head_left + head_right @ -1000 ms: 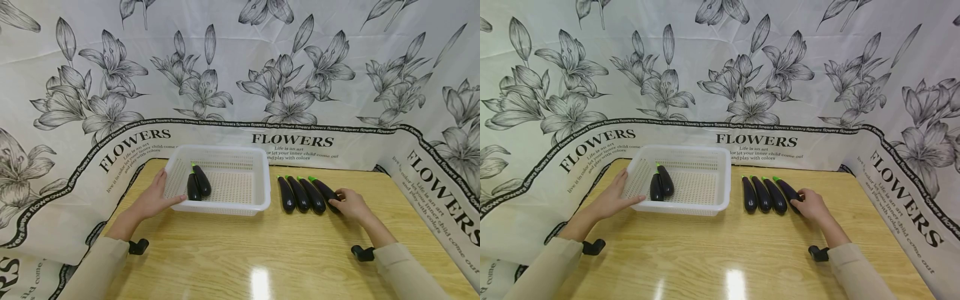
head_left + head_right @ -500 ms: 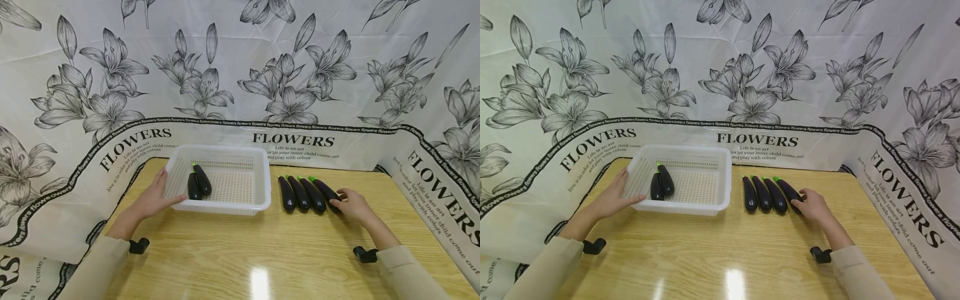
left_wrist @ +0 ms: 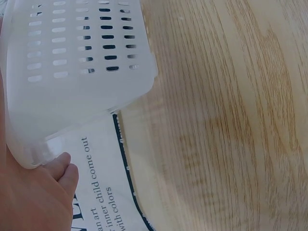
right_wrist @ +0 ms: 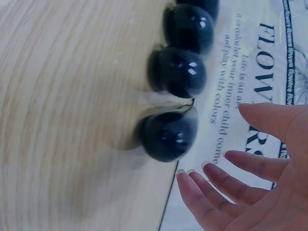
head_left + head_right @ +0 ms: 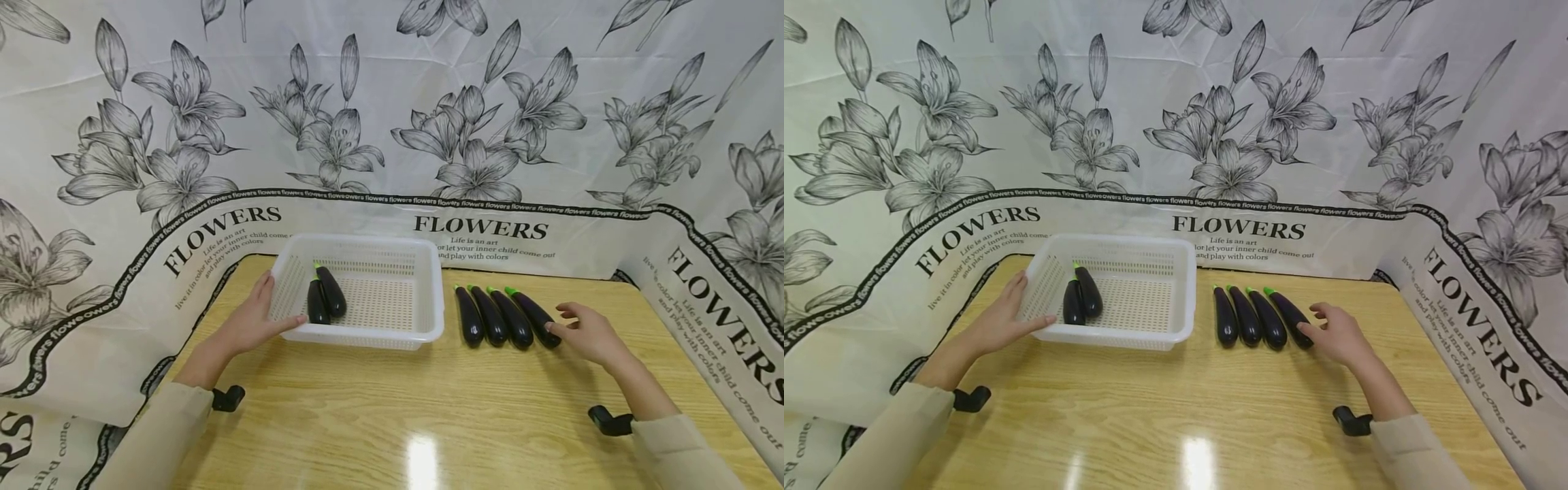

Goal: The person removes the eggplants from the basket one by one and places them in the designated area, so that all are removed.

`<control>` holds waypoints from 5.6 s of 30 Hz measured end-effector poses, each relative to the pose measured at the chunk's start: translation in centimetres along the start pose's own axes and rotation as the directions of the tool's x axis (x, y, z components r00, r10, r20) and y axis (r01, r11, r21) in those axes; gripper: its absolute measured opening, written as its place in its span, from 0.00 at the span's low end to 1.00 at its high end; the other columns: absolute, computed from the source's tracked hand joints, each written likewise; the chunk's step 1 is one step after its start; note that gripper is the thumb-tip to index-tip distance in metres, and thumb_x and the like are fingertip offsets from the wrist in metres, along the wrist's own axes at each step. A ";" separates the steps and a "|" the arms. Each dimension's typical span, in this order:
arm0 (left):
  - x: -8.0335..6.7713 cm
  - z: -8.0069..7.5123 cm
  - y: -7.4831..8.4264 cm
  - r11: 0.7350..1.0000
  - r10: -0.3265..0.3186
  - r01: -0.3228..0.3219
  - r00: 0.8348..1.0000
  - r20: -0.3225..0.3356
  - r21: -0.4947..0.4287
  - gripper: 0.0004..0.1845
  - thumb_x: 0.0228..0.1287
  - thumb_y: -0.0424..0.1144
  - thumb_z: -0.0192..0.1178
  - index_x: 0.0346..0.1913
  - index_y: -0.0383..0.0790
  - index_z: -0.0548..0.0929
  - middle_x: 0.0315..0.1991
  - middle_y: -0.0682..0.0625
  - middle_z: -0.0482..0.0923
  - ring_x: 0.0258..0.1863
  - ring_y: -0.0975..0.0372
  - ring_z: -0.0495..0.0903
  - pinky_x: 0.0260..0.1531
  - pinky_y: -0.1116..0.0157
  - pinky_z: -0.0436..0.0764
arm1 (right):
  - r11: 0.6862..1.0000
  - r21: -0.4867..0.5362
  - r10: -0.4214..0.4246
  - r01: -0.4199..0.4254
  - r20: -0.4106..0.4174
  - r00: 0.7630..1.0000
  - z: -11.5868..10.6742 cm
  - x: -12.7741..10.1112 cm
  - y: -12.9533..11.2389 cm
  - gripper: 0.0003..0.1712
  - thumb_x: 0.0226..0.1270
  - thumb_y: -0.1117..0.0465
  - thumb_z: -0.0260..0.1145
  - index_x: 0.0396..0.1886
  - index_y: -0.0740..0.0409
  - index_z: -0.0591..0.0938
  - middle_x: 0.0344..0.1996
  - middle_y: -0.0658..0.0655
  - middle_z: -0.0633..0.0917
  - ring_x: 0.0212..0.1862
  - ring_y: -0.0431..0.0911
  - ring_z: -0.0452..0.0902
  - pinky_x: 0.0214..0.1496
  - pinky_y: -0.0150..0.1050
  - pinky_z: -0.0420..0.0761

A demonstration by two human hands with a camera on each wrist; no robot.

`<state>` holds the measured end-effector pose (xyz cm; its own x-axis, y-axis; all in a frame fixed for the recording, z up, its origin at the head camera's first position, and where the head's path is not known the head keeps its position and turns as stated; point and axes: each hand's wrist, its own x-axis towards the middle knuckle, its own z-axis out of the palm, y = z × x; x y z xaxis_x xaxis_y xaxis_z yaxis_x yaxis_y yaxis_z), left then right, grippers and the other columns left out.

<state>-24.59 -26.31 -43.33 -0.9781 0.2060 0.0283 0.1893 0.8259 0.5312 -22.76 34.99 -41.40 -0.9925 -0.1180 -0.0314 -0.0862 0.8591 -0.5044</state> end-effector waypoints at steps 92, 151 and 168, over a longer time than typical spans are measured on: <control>0.1 -0.2 -0.1 1.000 0.002 -0.002 1.000 0.001 -0.019 0.69 0.59 0.76 0.60 0.82 0.32 0.34 0.83 0.38 0.28 0.79 0.35 0.45 0.71 0.34 0.57 | 0.875 0.016 -0.443 0.484 0.433 0.785 13.0 17.4 -31.4 0.33 0.74 0.55 0.66 0.72 0.66 0.71 0.64 0.68 0.79 0.67 0.58 0.74 0.68 0.49 0.74; 0.1 0.0 0.2 1.000 0.022 -0.022 0.999 -0.035 0.003 0.69 0.59 0.75 0.61 0.82 0.33 0.36 0.83 0.35 0.30 0.78 0.34 0.49 0.70 0.33 0.58 | 0.957 0.208 -0.276 0.204 0.422 0.864 7.3 12.8 -29.7 0.26 0.69 0.66 0.69 0.63 0.71 0.75 0.55 0.71 0.81 0.48 0.54 0.86 0.45 0.46 0.89; 0.2 -0.1 0.0 1.000 0.007 -0.007 1.000 -0.012 0.004 0.70 0.59 0.75 0.61 0.82 0.34 0.33 0.83 0.36 0.28 0.78 0.33 0.47 0.70 0.33 0.57 | 0.942 0.237 -0.306 0.236 0.325 0.895 5.0 9.8 -25.7 0.32 0.67 0.64 0.70 0.67 0.72 0.72 0.53 0.71 0.82 0.43 0.53 0.87 0.40 0.42 0.89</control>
<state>-24.79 -26.32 -43.19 -0.9778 0.2053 0.0426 0.1965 0.8265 0.5276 -29.86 9.22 -33.05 -0.8334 -0.5306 -0.1546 -0.2953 0.6639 -0.6870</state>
